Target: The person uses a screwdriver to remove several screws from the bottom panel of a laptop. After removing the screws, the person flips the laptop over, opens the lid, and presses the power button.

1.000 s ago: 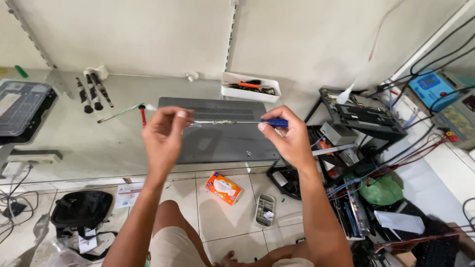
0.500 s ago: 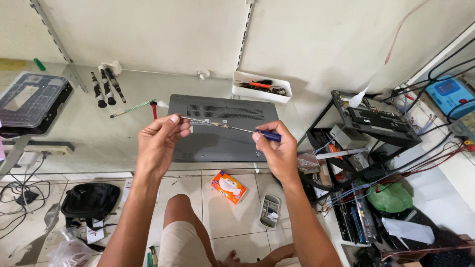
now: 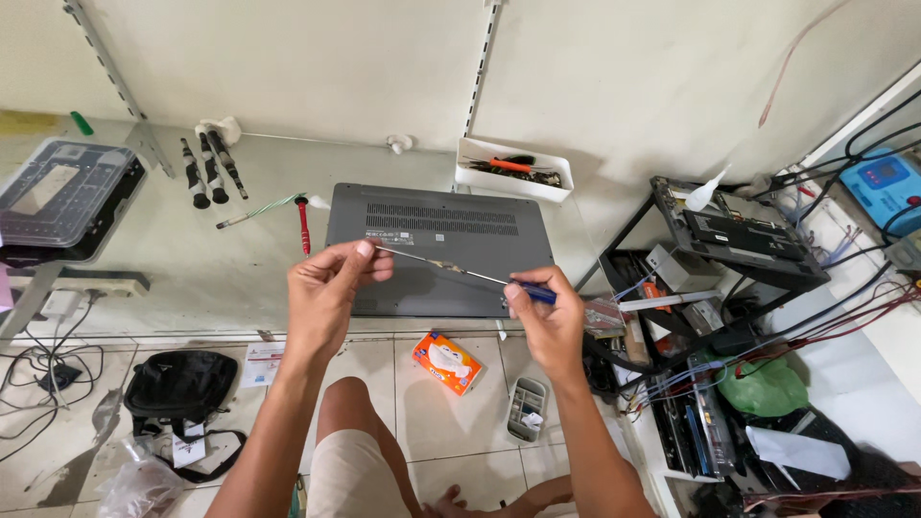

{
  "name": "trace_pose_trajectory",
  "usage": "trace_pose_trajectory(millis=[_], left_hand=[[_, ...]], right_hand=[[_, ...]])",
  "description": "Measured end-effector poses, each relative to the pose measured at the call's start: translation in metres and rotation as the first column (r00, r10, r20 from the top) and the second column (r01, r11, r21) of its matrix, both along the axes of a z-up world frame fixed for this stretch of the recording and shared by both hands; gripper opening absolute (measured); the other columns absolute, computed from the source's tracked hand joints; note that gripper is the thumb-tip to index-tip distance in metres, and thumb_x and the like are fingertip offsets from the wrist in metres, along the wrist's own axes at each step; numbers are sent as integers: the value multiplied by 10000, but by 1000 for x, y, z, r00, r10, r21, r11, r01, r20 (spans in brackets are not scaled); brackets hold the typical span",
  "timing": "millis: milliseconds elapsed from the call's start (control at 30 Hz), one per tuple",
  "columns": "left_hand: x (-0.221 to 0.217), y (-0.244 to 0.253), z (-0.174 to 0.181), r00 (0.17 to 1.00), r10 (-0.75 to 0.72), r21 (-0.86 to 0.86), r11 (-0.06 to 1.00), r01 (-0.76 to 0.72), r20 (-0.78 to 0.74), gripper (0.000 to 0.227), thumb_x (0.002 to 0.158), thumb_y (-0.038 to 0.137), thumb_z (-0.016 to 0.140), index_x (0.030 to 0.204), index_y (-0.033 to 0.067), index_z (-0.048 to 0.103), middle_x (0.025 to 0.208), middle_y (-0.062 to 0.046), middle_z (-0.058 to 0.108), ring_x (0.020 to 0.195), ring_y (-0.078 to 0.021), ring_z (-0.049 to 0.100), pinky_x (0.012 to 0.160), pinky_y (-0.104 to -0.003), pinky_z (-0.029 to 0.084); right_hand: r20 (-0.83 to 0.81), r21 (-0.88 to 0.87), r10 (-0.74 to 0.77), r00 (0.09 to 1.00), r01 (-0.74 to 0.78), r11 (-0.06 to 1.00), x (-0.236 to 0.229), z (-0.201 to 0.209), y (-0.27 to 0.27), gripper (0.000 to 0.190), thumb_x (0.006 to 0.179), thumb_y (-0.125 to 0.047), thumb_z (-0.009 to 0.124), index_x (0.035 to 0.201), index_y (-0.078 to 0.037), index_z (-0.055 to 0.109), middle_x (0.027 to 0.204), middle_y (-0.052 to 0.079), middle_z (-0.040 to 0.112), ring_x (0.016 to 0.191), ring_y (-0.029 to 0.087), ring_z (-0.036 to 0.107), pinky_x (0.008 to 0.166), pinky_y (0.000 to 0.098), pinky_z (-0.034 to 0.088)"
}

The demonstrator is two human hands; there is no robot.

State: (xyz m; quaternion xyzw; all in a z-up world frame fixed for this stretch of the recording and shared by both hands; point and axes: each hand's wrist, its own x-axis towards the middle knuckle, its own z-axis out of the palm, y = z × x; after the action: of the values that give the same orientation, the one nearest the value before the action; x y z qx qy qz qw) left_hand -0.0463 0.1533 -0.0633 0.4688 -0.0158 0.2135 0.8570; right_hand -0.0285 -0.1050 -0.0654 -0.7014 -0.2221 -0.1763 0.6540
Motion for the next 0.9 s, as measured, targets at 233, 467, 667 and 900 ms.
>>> trace_pose_trajectory(millis=[233,467,667,900], left_hand=[[-11,-17,-4,996,-68,-147,986,75,52,196,909,18,593,1040,-106,673,983,-283,704,879,-323,726,835,-410,621],[-12,-34,-31,999,29,-256,966,-37,-37,206,920,36,615,1075,-91,666,1003,-276,702,858,-288,719,810,-361,616],[-49,-50,-16,980,2,-559,821,-116,-199,275,957,60,577,1196,-68,623,1120,-239,680,941,-227,687,888,-305,573],[-73,-34,-2,950,-185,-835,538,-116,-251,576,895,17,472,1465,-22,398,1430,-173,546,1235,-141,548,1073,-234,435]], right_hand=[[-81,50,-19,997,23,998,-6,-5,-1,186,897,-74,676,1001,71,625,665,126,597,581,104,566,547,230,484],[-88,136,45,995,-32,990,-1,-7,-6,240,835,-46,724,1015,48,597,749,152,630,607,156,605,567,246,532],[49,148,124,991,-130,980,-3,17,10,148,867,7,666,942,100,579,629,171,613,567,211,659,562,293,566],[4,-338,83,997,-77,938,-23,82,50,108,891,-97,665,872,-63,565,627,49,621,541,86,592,521,182,423]])
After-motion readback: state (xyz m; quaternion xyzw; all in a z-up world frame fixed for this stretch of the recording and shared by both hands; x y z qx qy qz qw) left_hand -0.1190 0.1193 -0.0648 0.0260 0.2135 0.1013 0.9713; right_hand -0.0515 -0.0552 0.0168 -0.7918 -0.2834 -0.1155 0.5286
